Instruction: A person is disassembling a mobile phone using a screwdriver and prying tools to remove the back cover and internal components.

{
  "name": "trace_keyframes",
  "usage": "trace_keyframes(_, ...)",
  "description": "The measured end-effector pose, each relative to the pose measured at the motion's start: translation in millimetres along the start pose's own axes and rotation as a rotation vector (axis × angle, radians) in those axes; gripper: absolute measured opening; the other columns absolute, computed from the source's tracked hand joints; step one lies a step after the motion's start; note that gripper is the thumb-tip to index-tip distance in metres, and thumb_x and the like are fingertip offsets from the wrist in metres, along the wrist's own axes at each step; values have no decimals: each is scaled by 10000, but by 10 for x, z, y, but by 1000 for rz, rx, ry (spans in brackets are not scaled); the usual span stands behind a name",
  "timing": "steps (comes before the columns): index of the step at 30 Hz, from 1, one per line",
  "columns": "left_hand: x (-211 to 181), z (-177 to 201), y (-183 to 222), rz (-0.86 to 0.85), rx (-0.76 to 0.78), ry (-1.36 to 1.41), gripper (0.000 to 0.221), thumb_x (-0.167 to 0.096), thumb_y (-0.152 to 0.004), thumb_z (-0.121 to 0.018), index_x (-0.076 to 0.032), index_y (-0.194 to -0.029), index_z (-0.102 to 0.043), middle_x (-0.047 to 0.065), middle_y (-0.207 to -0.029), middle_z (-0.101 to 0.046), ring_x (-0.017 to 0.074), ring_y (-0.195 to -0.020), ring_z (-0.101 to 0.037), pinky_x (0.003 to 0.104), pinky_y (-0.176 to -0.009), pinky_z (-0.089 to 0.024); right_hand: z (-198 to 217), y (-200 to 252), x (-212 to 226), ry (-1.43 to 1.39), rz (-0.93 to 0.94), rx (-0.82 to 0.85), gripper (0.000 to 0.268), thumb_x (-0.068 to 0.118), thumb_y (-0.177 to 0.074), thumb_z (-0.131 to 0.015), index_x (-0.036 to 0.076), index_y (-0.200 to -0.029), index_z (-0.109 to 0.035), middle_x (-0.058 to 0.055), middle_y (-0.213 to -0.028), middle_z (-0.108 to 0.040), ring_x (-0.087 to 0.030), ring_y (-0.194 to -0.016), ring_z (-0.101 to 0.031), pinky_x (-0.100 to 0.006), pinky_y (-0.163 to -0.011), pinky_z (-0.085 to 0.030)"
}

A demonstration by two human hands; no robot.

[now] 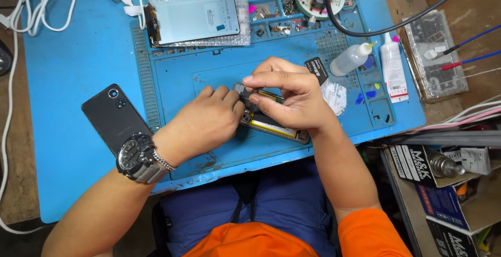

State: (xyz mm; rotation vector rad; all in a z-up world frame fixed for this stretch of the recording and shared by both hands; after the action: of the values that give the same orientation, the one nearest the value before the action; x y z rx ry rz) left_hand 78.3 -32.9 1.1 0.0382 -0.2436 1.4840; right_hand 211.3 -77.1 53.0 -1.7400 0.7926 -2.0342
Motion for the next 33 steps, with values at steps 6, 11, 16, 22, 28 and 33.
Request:
trace_keyframes(6, 47, 19, -14, 5, 1, -24, 118, -115, -959, -514, -44, -949, -608, 82, -817, -523, 255, -776, -560, 362, -686, -429, -72, -2, 31, -40, -41, 44, 288, -131, -893, -727, 3, -1146, -758, -181, -923, -710, -217, -801, -641, -373, -745, -552)
trace_keyframes(11, 20, 61, -8, 0, -6, -55, 114, -120, -969, -510, -66, -922, -598, 65, -801, -510, 240, -757, -553, 356, -682, -424, -62, -10, 12, -39, -38, 39, 302, -124, -903, -714, 6, -1174, -747, -182, -944, -721, -224, -829, -659, -377, -762, -558)
trace_keyframes(16, -38, 89, -29, 5, -29, -86, 121, -127, -975, -514, -79, -903, -598, 57, -785, -505, 237, -730, -548, 365, -663, -416, -41, -9, 14, -55, -17, 47, 300, -119, -907, -713, -6, -1183, -741, -188, -946, -727, -246, -846, -685, -389, -778, -571)
trace_keyframes(22, -29, 148, 6, 76, -165, -73, 86, -148, -919, -557, -82, -907, -610, 76, -804, -559, 264, -751, -579, 396, -690, -446, -66, -6, -3, 2, 48, 105, 289, -119, -884, -740, -66, -1168, -722, -212, -926, -714, -275, -815, -697, -405, -737, -578)
trace_keyframes(28, 353, 36, 45, 76, -77, 166, 118, -36, -825, -619, -13, -925, -678, 102, -841, -608, 283, -801, -633, 400, -687, -529, -4, 72, -133, -61, 3, 62, 347, -175, -842, -739, -102, -1179, -705, -250, -942, -702, -271, -859, -693, -397, -788, -577)
trace_keyframes(33, 1005, -101, 298, 394, -59, 473, 179, 44, -843, -631, 11, -1007, -567, 130, -860, -596, 356, -861, -690, 404, -750, -571, 10, 81, -143, -51, -22, 44, 358, -188, -837, -735, -96, -1182, -705, -270, -947, -712, -285, -855, -703, -392, -804, -572)
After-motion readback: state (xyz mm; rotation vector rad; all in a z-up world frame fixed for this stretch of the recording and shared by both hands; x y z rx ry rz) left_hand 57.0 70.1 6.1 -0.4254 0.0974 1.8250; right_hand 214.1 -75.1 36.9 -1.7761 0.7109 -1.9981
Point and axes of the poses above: each hand's wrist, its own y-axis away from the middle knuckle, its own z-axis out of the back of the hand, x = y × z, the point moved 7 cm from there along -y, towards the middle knuckle
